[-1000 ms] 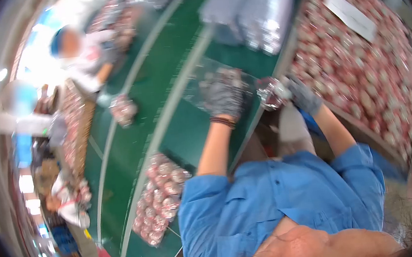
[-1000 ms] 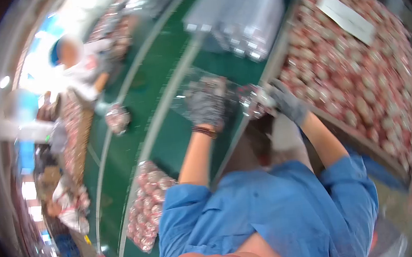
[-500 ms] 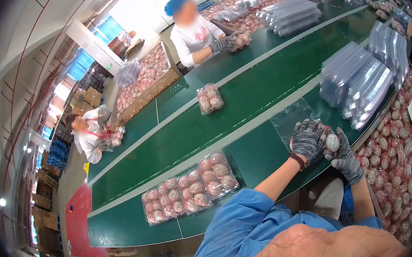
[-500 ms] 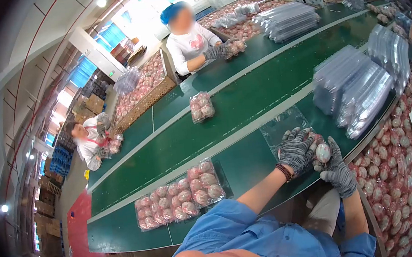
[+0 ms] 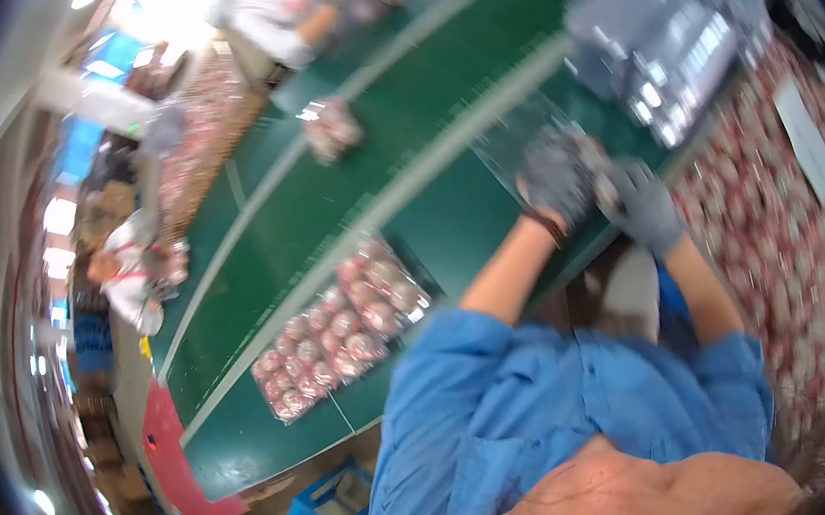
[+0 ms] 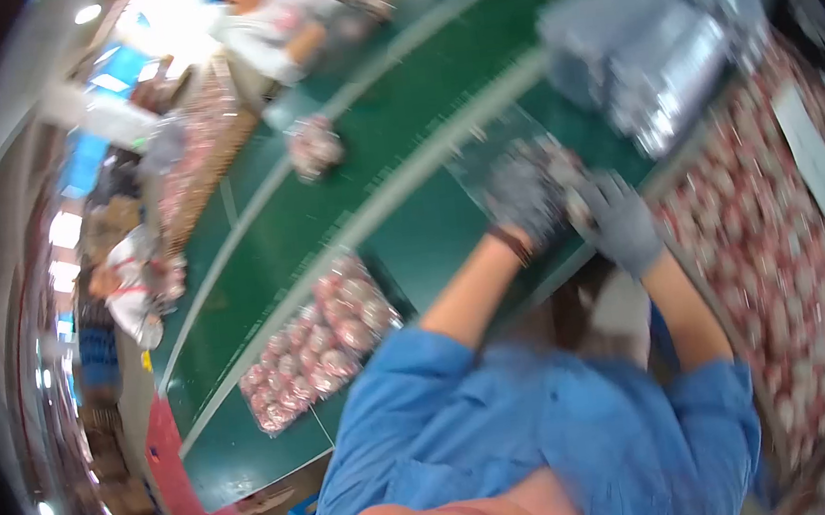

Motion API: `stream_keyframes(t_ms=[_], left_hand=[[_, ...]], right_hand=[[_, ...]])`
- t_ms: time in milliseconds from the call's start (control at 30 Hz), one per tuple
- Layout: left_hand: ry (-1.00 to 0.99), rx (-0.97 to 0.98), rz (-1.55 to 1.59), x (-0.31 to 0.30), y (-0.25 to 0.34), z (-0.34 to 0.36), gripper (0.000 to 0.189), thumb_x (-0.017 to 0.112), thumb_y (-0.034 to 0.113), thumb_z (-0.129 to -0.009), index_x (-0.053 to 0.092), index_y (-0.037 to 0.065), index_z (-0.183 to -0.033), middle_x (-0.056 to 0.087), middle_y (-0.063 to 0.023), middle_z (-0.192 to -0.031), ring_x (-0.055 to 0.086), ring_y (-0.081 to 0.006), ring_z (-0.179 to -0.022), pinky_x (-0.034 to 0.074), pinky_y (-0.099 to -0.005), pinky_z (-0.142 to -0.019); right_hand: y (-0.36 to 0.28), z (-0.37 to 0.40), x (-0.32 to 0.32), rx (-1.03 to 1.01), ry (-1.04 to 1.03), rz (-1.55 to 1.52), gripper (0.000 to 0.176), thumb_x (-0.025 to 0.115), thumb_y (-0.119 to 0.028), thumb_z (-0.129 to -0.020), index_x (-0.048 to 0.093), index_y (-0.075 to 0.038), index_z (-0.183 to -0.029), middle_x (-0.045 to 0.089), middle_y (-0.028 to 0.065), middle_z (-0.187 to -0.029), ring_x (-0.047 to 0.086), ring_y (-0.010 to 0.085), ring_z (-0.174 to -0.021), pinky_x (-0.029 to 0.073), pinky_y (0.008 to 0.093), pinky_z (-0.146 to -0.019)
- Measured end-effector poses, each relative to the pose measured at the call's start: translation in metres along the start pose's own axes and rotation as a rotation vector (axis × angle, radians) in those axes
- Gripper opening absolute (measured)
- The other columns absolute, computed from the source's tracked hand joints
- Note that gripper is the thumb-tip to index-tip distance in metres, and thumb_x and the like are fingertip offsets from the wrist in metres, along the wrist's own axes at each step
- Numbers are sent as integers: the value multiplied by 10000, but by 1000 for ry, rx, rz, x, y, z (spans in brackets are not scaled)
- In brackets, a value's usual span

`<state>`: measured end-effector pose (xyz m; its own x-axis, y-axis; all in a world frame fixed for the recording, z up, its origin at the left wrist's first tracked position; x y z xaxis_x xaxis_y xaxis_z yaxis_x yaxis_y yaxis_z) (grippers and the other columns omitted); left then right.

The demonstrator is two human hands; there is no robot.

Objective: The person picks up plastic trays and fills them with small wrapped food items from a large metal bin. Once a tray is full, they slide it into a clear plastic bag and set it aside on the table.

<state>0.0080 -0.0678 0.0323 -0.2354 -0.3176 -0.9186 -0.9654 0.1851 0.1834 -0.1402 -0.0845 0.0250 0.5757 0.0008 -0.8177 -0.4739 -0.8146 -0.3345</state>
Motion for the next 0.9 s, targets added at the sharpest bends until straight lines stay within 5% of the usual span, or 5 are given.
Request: stream_keyframes(t_ms=[100,300,533,633,900], left_hand=[[164,58,43,-3,2,2,291,542,276,-843,643,162,-1090,620,-129,-1122,571,-326,-1048,474,-417,-892],[96,-226,287,24,-15,0,370,449,362,-935,625,149,-1180,610,-115,-1200,561,-297,-1097,431,-388,-976],[57,-143,155,25,-14,-1,361,536,271,-889,624,139,-1213,583,-55,-1268,479,-267,-1210,377,-381,-1041],[24,-224,279,20,-15,0,337,555,274,-893,640,141,-1190,580,-45,-1275,484,-262,-1201,386,-372,-1032],[112,-236,271,24,-16,-1,296,556,291,-899,682,131,-1113,623,-63,-1202,528,-260,-1141,407,-354,-1000]], right_hand=[[0,9,-5,298,-33,-89,417,700,-163,-765,546,-80,-1143,584,133,-1059,590,282,-973,503,376,-848],[30,32,31,858,144,-943,303,668,-215,-847,568,-51,-1081,643,103,-850,608,166,-682,521,310,-685],[-2,9,33,440,-144,-28,599,675,-404,-789,495,-38,-1229,548,222,-1206,637,308,-961,523,396,-806],[-20,3,47,210,-296,304,596,647,-365,-801,487,11,-1234,564,238,-1139,641,302,-956,538,395,-758],[-3,-18,31,39,-451,62,401,583,-289,-849,525,22,-1094,609,225,-979,655,332,-812,532,428,-715]])
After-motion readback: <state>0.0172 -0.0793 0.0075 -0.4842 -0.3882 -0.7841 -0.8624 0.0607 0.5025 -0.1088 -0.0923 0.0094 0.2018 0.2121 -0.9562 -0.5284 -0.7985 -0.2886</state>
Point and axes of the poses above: each hand's wrist, its own z-axis away from the middle knuckle, its own x-axis out of the palm, y = z × x, the point moved 4 cm from there along -z, towards the middle knuckle
